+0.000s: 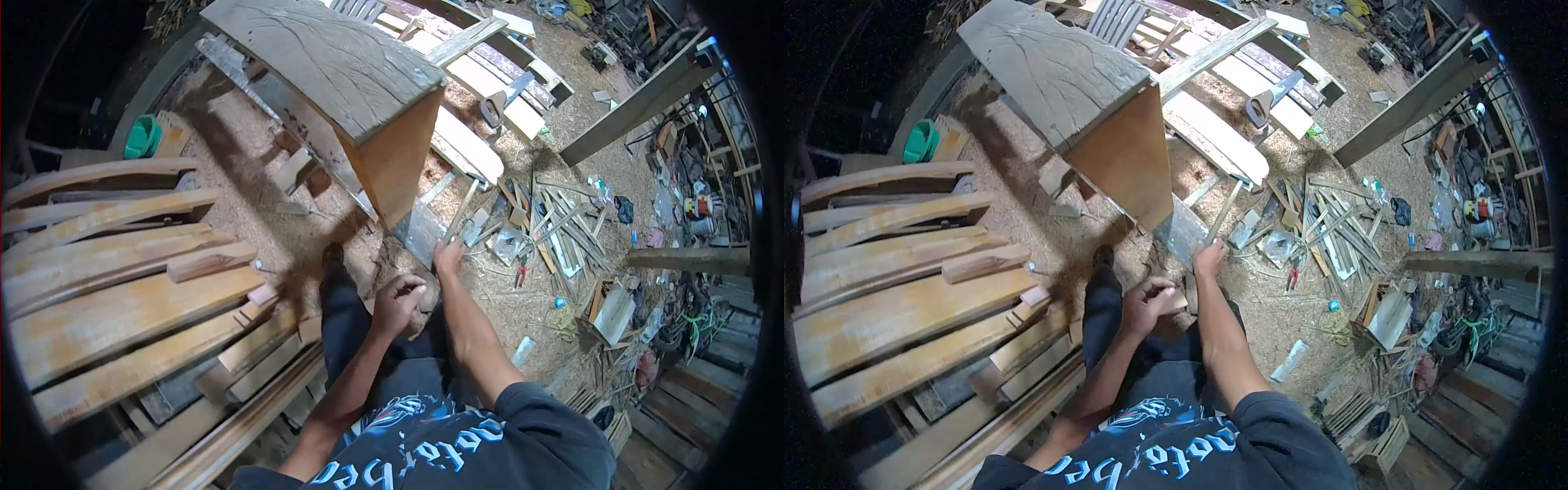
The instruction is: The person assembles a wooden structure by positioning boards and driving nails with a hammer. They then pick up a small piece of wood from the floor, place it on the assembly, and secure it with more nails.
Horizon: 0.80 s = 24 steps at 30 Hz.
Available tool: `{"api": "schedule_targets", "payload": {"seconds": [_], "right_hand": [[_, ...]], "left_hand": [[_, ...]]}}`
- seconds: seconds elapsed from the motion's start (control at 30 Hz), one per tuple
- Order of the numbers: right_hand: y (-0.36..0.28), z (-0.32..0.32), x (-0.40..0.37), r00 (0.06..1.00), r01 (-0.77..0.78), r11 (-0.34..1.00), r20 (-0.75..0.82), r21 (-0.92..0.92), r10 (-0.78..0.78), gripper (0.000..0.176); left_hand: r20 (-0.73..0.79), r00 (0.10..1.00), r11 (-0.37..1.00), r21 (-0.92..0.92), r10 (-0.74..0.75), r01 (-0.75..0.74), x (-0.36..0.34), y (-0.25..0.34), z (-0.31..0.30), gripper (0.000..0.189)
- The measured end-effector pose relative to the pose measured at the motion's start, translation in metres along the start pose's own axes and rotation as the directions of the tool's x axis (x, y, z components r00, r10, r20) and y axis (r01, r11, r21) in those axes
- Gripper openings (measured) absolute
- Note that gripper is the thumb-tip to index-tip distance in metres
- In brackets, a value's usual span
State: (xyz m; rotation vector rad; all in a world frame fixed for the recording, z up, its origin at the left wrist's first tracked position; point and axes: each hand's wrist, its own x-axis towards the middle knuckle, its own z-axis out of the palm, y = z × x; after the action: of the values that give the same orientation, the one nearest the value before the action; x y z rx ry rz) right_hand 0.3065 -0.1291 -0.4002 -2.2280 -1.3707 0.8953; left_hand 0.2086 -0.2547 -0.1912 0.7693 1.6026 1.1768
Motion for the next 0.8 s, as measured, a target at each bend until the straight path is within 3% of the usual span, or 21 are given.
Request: {"api": "schedule_targets", "payload": {"seconds": [0.03,0.07,0.13,0.2,0.23,0.3,0.37,0.4,0.43,0.47,0.5,0.53,0.57,0.6,0.63,0.67,0.7,0.73,0.8], "right_hand": [[0.006,0.010,0.010,1.000,0.003,0.994,0.027,-0.111,0.000,0.053],[0.010,0.015,0.018,1.000,-0.014,0.998,0.018,-0.069,0.016,0.047],[0.008,0.018,0.019,0.998,-0.028,0.999,0.051,-0.024,0.029,0.041],[0.028,0.013,0.021,0.995,-0.011,0.996,0.094,-0.086,0.019,0.039],[0.029,0.007,0.014,0.993,0.023,0.989,0.118,-0.149,-0.006,0.037],[0.026,-0.008,-0.010,0.999,-0.027,0.991,0.031,-0.130,0.031,0.039],[0.011,-0.021,-0.051,0.976,-0.061,0.995,-0.212,-0.076,0.044,0.039],[0.025,-0.018,-0.059,0.953,-0.122,0.992,-0.278,0.009,0.120,0.037],[0.037,-0.006,-0.073,0.922,-0.184,0.979,-0.328,0.092,0.204,0.034],[0.011,-0.020,-0.095,0.919,-0.224,0.910,-0.236,0.349,0.316,0.029],[-0.025,-0.049,-0.122,0.911,-0.262,0.775,-0.118,0.575,0.396,0.024],[-0.058,-0.065,-0.143,0.921,-0.154,0.709,-0.159,0.688,0.354,0.021],[-0.091,-0.079,-0.161,0.925,-0.031,0.623,-0.214,0.782,0.315,0.017],[-0.128,-0.088,-0.181,0.893,0.190,0.636,-0.401,0.748,0.204,0.019],[-0.183,-0.113,-0.203,0.847,0.219,0.628,-0.465,0.747,0.258,0.019],[-0.217,-0.125,-0.217,0.838,0.219,0.625,-0.473,0.750,0.273,0.019],[-0.243,-0.136,-0.227,0.814,0.352,0.546,-0.537,0.761,0.223,0.020],[-0.264,-0.148,-0.234,0.778,0.478,0.456,-0.603,0.751,0.178,0.021],[-0.297,-0.175,-0.236,0.778,0.438,0.499,-0.594,0.747,0.206,0.022]], "left_hand": [[0.056,0.995,0.995,0.062,-0.077,0.073,0.002,0.012,-0.007,0.010],[0.154,0.986,0.995,0.065,0.063,-0.074,0.010,0.008,-0.017,0.012],[0.209,0.960,0.982,-0.067,0.186,-0.175,0.019,0.005,-0.034,0.014],[0.375,0.846,0.911,0.009,0.379,-0.412,0.038,0.020,-0.061,0.014],[0.475,0.801,0.896,0.057,0.363,-0.440,0.048,0.026,-0.077,0.013],[0.528,0.683,0.812,-0.022,0.505,-0.583,0.062,0.072,-0.111,0.013],[0.507,0.559,0.701,-0.134,0.656,-0.701,0.084,0.114,-0.145,0.018],[0.528,0.654,0.807,-0.108,0.542,-0.581,0.091,0.125,-0.166,0.014],[0.566,0.554,0.737,-0.151,0.611,-0.659,0.107,0.160,-0.188,0.016],[0.540,0.457,0.621,-0.166,0.707,-0.766,0.128,0.180,-0.206,0.018],[0.569,0.481,0.656,-0.143,0.667,-0.741,0.138,0.217,-0.227,0.020],[0.485,0.373,0.522,-0.218,0.791,-0.825,0.162,0.239,-0.236,0.022],[0.449,0.327,0.448,-0.195,0.832,-0.873,0.178,0.269,-0.250,0.023],[0.468,0.351,0.479,-0.188,0.811,-0.857,0.196,0.288,-0.259,0.022],[0.428,0.272,0.384,-0.199,0.862,-0.902,0.206,0.318,-0.266,0.021],[0.385,0.290,0.382,-0.189,0.876,-0.905,0.214,0.340,-0.271,0.017],[0.375,0.221,0.284,-0.121,0.900,-0.951,0.231,0.353,-0.275,0.014],[0.387,0.241,0.306,-0.114,0.890,-0.945,0.230,0.376,-0.278,0.012],[0.396,0.276,0.331,-0.077,0.876,-0.940,0.234,0.405,-0.279,0.013]]}}
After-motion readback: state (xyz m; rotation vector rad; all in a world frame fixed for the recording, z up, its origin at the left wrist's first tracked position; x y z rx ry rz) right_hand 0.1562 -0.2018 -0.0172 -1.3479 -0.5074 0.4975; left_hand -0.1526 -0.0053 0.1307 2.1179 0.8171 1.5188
